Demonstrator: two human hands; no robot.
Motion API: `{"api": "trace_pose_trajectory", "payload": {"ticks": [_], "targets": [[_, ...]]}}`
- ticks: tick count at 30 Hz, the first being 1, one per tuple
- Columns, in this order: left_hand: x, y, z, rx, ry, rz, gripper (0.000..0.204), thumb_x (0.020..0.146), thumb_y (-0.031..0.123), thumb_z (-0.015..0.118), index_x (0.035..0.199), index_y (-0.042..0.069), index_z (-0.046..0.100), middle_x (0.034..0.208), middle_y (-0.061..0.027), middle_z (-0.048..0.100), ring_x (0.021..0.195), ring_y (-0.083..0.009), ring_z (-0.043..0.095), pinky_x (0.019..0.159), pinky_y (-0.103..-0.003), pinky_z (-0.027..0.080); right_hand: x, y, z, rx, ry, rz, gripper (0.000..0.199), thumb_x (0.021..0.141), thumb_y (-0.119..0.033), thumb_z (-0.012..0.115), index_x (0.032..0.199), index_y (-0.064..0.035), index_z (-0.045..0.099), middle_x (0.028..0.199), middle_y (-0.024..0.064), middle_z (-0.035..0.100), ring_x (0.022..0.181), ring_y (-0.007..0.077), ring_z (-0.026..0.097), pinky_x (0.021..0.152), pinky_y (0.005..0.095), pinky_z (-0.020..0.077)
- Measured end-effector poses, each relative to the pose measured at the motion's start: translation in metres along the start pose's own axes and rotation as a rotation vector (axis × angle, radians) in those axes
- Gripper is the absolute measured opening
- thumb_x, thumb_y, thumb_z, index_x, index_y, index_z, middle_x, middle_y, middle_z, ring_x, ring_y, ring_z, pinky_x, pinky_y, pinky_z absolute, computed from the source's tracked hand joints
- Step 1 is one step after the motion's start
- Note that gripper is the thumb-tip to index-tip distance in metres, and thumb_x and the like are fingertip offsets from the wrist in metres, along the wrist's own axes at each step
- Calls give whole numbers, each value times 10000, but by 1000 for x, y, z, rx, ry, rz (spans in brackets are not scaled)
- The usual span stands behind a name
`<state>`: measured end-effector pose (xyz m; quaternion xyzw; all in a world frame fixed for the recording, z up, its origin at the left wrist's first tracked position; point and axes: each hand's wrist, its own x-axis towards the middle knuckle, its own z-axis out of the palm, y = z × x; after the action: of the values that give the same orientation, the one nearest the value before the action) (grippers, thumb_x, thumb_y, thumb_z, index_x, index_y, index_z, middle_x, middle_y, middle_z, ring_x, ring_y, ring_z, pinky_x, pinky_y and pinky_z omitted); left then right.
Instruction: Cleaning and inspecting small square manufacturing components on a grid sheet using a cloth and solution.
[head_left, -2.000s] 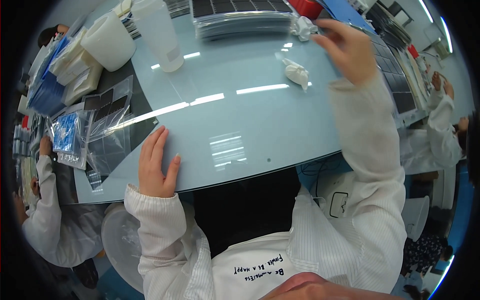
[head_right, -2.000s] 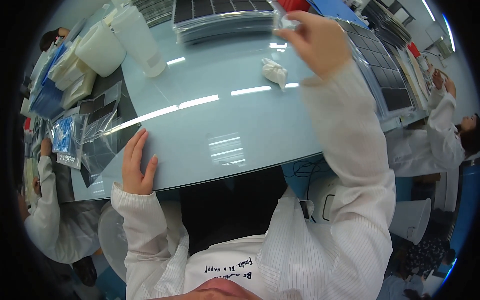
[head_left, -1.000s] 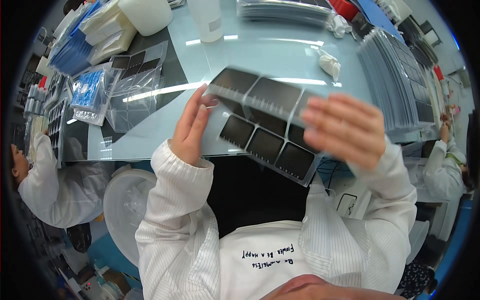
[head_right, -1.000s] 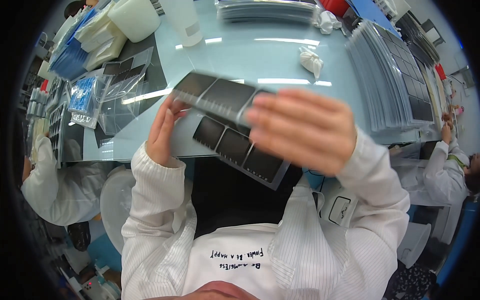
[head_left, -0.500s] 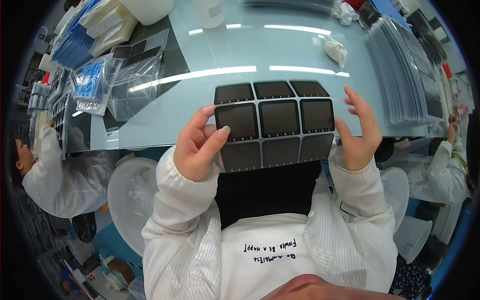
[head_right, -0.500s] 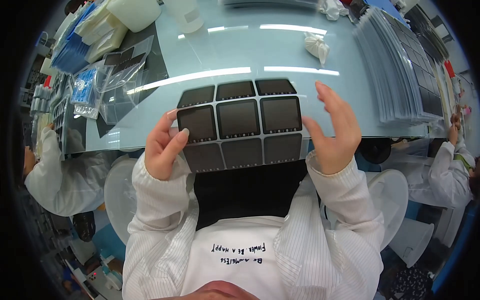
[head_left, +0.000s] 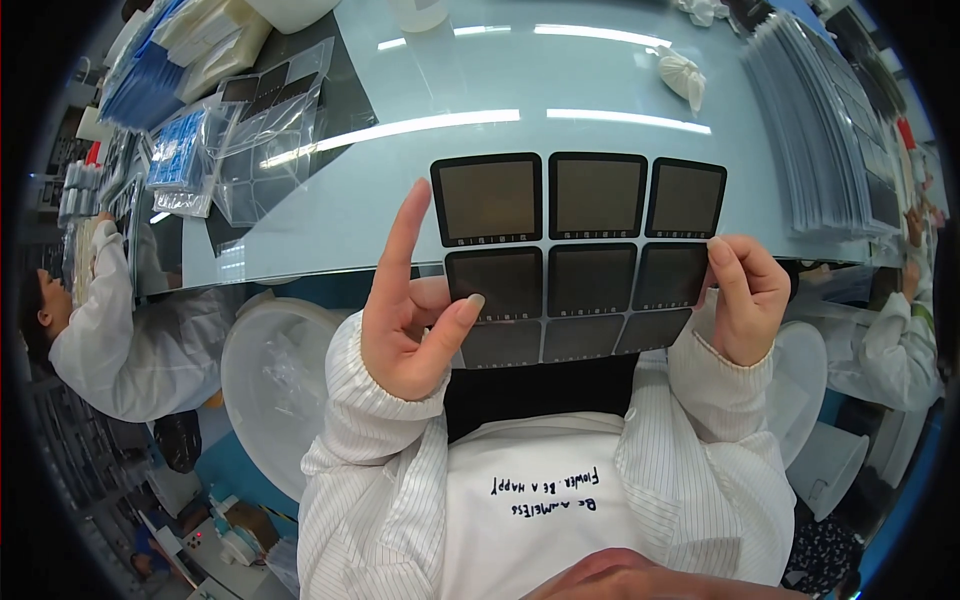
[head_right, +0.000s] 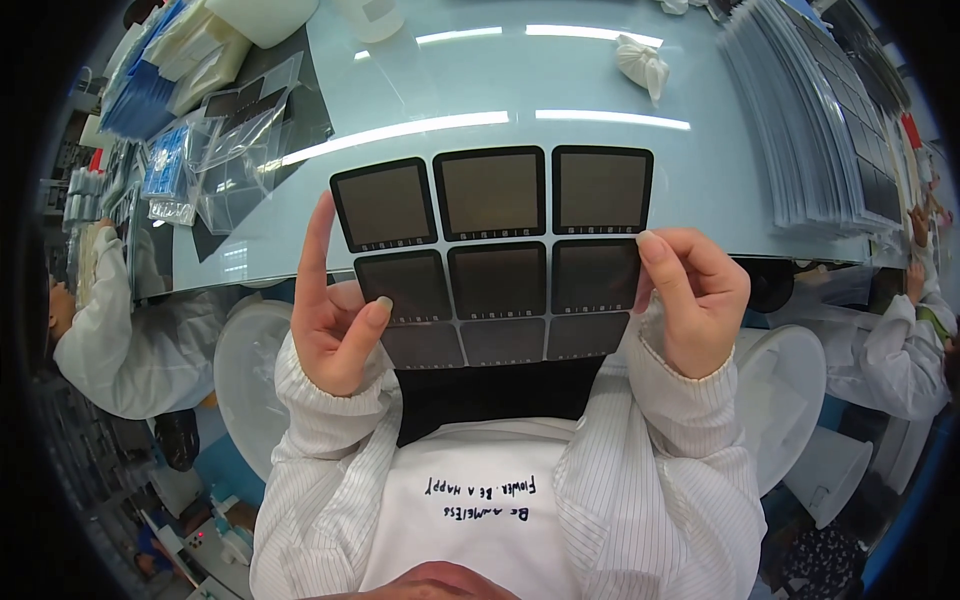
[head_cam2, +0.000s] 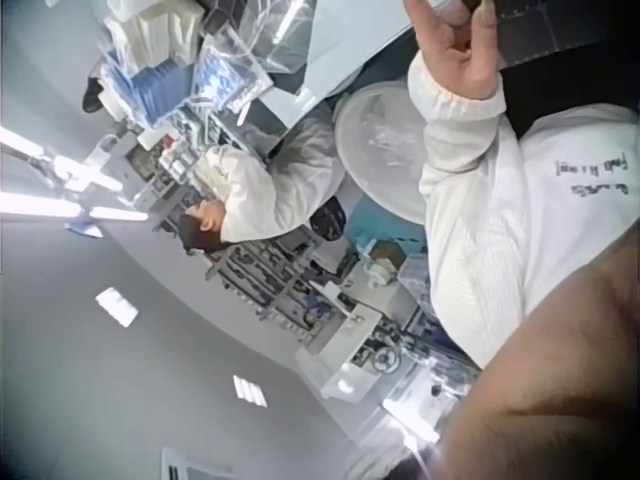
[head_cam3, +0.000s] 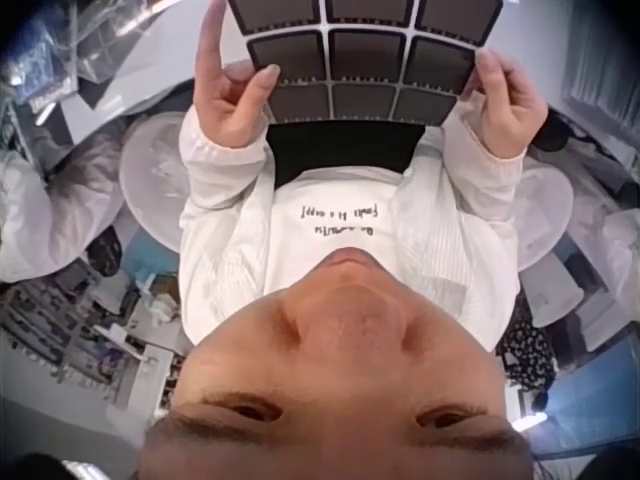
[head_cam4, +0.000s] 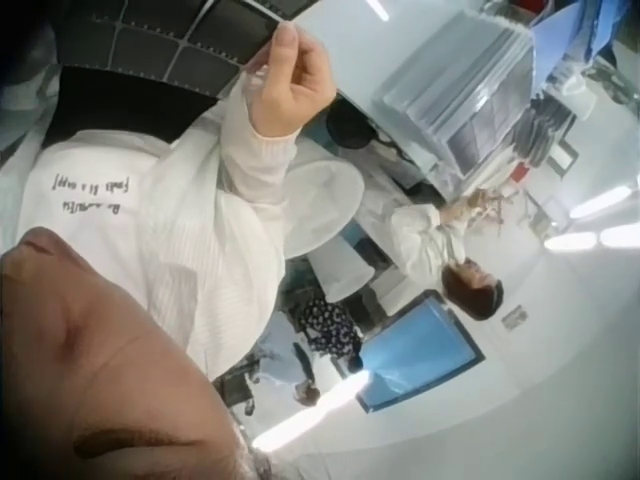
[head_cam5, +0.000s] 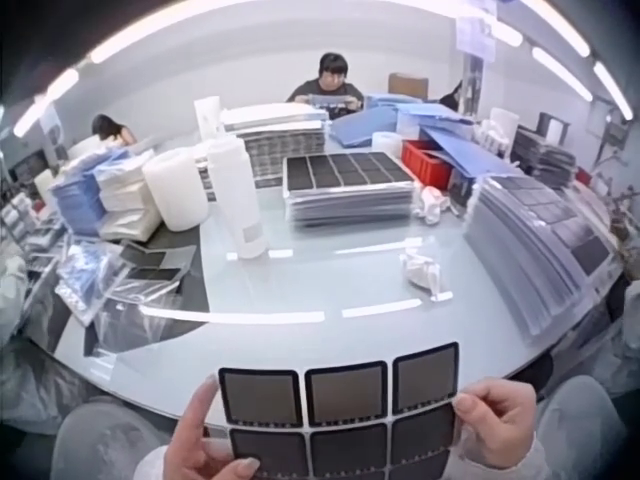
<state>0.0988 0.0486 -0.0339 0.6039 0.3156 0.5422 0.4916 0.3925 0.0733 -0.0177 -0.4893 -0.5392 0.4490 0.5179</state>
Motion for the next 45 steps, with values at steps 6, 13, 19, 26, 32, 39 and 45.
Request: {"api": "trace_pose_trajectory", "payload": {"ticks": [6, 13, 19, 26, 32, 39, 45], "targets": [[-5, 5, -1, 40, -64, -3, 780, 856, -98, 466, 1482, -41, 4, 1386, -270, 442, 692, -114, 669, 540, -162, 427, -3, -1, -4, 21, 16, -22, 142, 926, -104, 586, 867, 19, 625, 669, 27, 595, 518, 83, 491, 498, 215, 364], [-8, 7, 5, 21, -32, 19, 784, 847, -121, 448, 1469, -67, -26, 1517, -272, 195, 961, -257, 671, 701, -202, 481, -7, -7, -2, 1, 34, -24, 135, 919, -96, 591, 843, 14, 612, 701, -1, 579, 610, 64, 466, 593, 206, 350], [-11, 10, 3, 7, -47, 1, 786, 841, -128, 446, 1462, -82, -34, 1520, -282, 173, 1036, -298, 645, 747, -224, 493, -10, -11, 0, -11, 53, -26, 132, 908, -80, 593, 814, 13, 601, 700, -17, 551, 631, 55, 422, 610, 206, 312], [-12, 13, -4, 91, -36, -22, 777, 846, -102, 451, 1465, -78, -18, 1455, -287, 329, 940, -253, 680, 718, -205, 484, -14, -15, 4, -34, 63, -34, 140, 898, -88, 603, 800, 11, 602, 701, -12, 551, 637, 57, 429, 616, 207, 316], [-14, 9, -13, 103, -26, 37, 766, 849, -81, 458, 1464, -83, 1, 1445, -281, 352, 855, -177, 687, 666, -187, 472, -14, -17, 11, -74, 40, -66, 147, 889, -96, 609, 791, 14, 608, 686, -4, 556, 628, 64, 441, 615, 210, 334], [-13, 13, -10, 100, 87, 20, 771, 842, -92, 450, 1466, -79, -4, 1448, -287, 342, 873, -191, 688, 670, -181, 478, -14, -23, 18, -101, 1, -89, 155, 886, -107, 613, 791, 15, 615, 685, 4, 575, 619, 66, 458, 601, 210, 345], [-15, 16, -13, 100, 95, 2, 778, 837, -93, 461, 1466, -80, 2, 1337, -297, 475, 852, -181, 687, 657, -177, 473, -11, -22, 16, -123, -38, -192, 127, 891, -71, 625, 798, 15, 632, 617, 23, 619, 498, 45, 532, 472, 159, 385]]}}
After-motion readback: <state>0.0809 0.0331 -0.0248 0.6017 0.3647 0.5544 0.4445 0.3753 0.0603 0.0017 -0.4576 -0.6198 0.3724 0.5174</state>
